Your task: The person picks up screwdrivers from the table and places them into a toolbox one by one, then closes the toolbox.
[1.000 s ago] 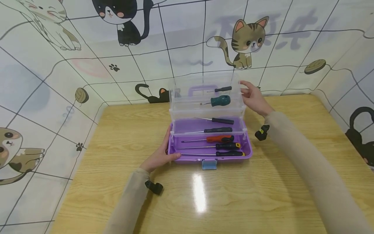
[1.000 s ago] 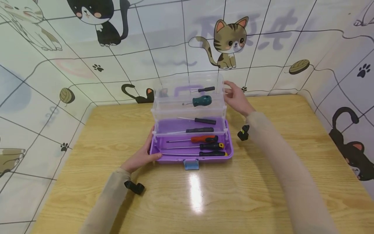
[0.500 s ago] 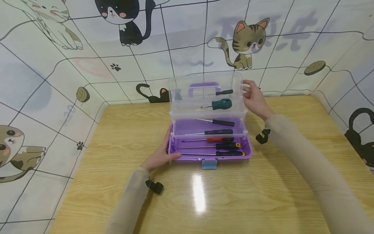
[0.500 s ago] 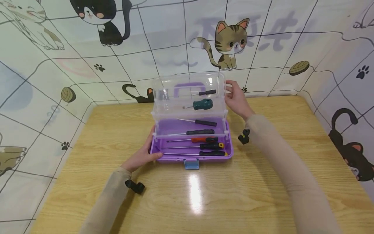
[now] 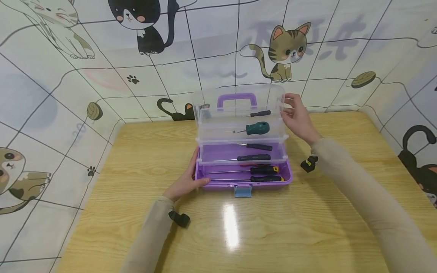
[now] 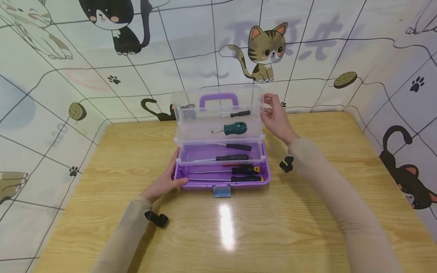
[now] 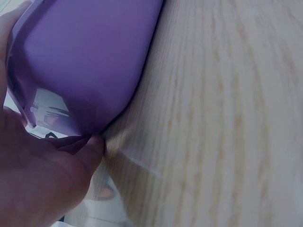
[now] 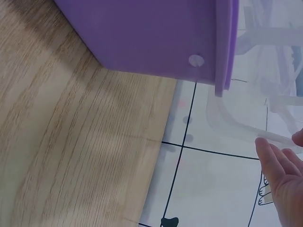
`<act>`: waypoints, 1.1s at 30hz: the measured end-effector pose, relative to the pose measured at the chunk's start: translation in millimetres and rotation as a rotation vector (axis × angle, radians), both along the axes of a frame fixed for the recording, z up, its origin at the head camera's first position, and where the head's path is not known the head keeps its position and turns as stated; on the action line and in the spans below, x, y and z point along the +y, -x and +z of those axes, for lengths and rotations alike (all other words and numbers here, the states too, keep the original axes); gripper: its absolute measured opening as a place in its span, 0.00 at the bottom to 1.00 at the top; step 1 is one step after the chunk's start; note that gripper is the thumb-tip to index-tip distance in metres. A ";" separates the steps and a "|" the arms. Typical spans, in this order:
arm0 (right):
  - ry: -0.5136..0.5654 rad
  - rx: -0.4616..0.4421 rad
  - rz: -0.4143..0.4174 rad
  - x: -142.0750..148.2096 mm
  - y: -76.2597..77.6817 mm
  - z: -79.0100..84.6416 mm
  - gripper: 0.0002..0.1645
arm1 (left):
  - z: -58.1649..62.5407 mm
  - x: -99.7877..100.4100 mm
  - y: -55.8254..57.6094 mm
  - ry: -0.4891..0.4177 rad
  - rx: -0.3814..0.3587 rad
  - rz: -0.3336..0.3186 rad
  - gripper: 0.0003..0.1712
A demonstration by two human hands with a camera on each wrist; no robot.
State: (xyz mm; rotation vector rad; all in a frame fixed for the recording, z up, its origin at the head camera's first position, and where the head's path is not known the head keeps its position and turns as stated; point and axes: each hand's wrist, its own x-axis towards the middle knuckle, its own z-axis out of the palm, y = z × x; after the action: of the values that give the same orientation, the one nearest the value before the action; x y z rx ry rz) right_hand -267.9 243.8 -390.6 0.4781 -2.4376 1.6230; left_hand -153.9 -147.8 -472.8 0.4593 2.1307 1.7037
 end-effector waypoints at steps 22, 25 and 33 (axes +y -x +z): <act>0.135 0.050 0.040 8.3 -16.4 26.2 0.24 | 33.9 4.3 -12.4 0.068 -0.081 0.003 0.63; 0.081 0.071 0.001 7.9 -16.3 31.0 0.23 | 34.1 3.9 -12.9 0.065 -0.077 0.009 0.63; -0.011 -0.023 0.081 18.8 -12.1 41.8 0.27 | 22.3 3.8 -8.0 0.018 -0.041 0.007 0.63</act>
State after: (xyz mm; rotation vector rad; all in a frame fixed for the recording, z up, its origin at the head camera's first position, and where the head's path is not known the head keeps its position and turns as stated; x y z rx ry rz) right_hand -255.7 262.6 -348.8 0.5705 -2.4759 1.6561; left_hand -145.9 -144.0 -450.4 0.4088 2.1192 1.6816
